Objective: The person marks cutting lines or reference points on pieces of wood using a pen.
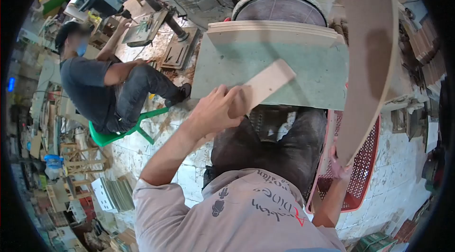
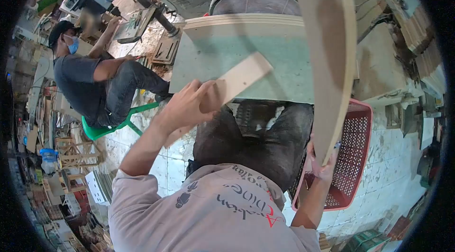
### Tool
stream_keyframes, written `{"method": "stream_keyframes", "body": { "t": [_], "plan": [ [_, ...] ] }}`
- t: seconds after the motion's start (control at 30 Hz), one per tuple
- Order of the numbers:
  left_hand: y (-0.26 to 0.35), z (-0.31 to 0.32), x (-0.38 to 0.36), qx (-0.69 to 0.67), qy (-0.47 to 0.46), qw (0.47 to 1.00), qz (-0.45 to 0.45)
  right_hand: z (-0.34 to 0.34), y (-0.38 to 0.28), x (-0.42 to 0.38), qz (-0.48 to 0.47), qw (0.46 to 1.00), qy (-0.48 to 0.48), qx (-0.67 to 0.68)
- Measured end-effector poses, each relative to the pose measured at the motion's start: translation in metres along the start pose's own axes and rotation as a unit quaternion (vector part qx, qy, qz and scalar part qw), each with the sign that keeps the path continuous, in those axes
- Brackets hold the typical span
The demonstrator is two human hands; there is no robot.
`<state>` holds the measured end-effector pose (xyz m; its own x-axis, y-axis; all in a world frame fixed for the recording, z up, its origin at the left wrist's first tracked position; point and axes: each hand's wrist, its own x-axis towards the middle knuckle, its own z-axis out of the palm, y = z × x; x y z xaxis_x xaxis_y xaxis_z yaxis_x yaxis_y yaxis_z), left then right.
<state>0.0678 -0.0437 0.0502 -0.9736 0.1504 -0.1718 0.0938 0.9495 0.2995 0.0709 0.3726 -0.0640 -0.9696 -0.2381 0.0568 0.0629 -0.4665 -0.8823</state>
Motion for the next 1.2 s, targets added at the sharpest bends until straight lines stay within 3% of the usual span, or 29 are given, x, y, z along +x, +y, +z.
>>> {"method": "stream_keyframes", "body": {
  "t": [0.1,0.17,0.23,0.3,0.33,0.37,0.43,0.47,0.53,0.57,0.67,0.73,0.93,1.03,1.1,1.17,1.2],
  "plan": [
    [-0.003,0.004,-0.027,-0.046,0.007,0.994,-0.103,-0.007,0.001,0.004,-0.012,0.997,0.044,-0.054],
    [-0.009,0.016,-0.041,-0.078,0.079,0.978,-0.174,-0.012,-0.006,0.012,0.03,0.993,-0.114,0.005],
    [-0.028,0.044,-0.053,-0.089,0.122,0.974,-0.169,-0.007,-0.002,0.012,0.02,0.996,-0.086,-0.018],
    [-0.037,0.061,-0.056,-0.309,0.226,0.9,-0.208,-0.011,0.004,0.014,0.017,0.996,-0.083,0.017],
    [-0.031,0.059,-0.057,-0.494,0.213,0.811,-0.229,-0.014,0.007,0.015,0.01,0.995,-0.097,0.035],
    [-0.026,0.059,-0.057,-0.495,0.213,0.81,-0.231,-0.004,0.002,0.016,0.012,0.994,-0.098,0.034],
    [-0.02,0.062,-0.056,-0.611,0.262,0.698,-0.265,0.027,-0.009,0.021,-0.004,1.0,-0.008,0.001],
    [-0.016,0.064,-0.055,-0.611,0.263,0.697,-0.268,0.022,-0.009,0.021,-0.001,1.0,-0.009,0.0],
    [-0.009,0.066,-0.05,-0.681,0.282,0.635,-0.233,0.01,-0.007,0.021,-0.019,0.999,-0.033,0.012],
    [-0.007,0.066,-0.048,-0.68,0.283,0.635,-0.233,0.006,-0.007,0.018,-0.019,0.999,-0.033,0.013],
    [0.002,0.066,-0.031,-0.776,0.229,0.555,-0.193,0.002,-0.013,0.011,-0.022,0.999,0.039,0.002],
    [0.014,0.066,-0.015,-0.783,0.219,0.547,-0.198,0.001,-0.017,0.011,-0.022,0.996,0.067,-0.052],
    [0.031,0.074,0.02,-0.806,0.193,0.531,-0.179,0.019,-0.062,0.047,-0.015,0.979,0.015,-0.2],
    [0.028,0.072,0.022,-0.828,0.126,0.516,-0.179,0.023,-0.064,0.066,-0.037,0.964,0.017,-0.263],
    [0.023,0.062,0.015,-0.803,0.039,0.57,-0.17,0.027,-0.077,0.084,0.004,0.929,-0.07,-0.363],
    [0.013,0.055,0.008,-0.786,0.024,0.592,-0.177,0.041,-0.087,0.1,0.037,0.923,-0.102,-0.37],
    [0.006,0.054,0.003,-0.738,0.007,0.652,-0.176,0.042,-0.088,0.106,0.063,0.914,-0.115,-0.384]
  ]
}}
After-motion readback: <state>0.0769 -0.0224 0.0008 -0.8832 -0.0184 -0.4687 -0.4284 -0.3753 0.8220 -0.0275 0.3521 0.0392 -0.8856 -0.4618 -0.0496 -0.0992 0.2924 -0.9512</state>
